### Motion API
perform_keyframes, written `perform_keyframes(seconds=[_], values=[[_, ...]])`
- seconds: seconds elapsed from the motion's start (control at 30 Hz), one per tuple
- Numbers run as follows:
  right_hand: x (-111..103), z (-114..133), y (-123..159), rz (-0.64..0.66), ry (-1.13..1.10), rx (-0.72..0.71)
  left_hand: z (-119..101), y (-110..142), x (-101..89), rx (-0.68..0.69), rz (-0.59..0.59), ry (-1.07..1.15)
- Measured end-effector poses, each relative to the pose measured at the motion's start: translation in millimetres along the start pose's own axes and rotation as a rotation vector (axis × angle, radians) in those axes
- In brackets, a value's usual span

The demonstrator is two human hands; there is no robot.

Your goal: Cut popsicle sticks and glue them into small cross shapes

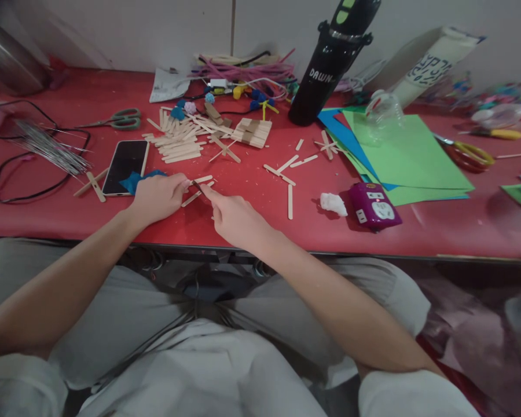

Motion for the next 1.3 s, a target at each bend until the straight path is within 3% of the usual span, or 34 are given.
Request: perform_keyframes(seconds=[0.43, 1.3], values=[[-0.6, -12.5, -1.3, -0.049, -0.094, 0.003, 3.8, -2.2, 3.1, 0.0, -0.038, 0.007], [0.8, -5.5, -2.7, 0.007, 0.035, 0.056, 2.4, -0.9, 3.1, 0.002, -0.031, -0.003]])
Point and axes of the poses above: each hand's wrist, its own y-axis away from the middle knuckle, its own x-axis out of the palm, z = x × y, the point moved 4 cm from there along -y, towards the middle knuckle, and after that the axes turned 4 degrees about x, right-handed, at the moved point
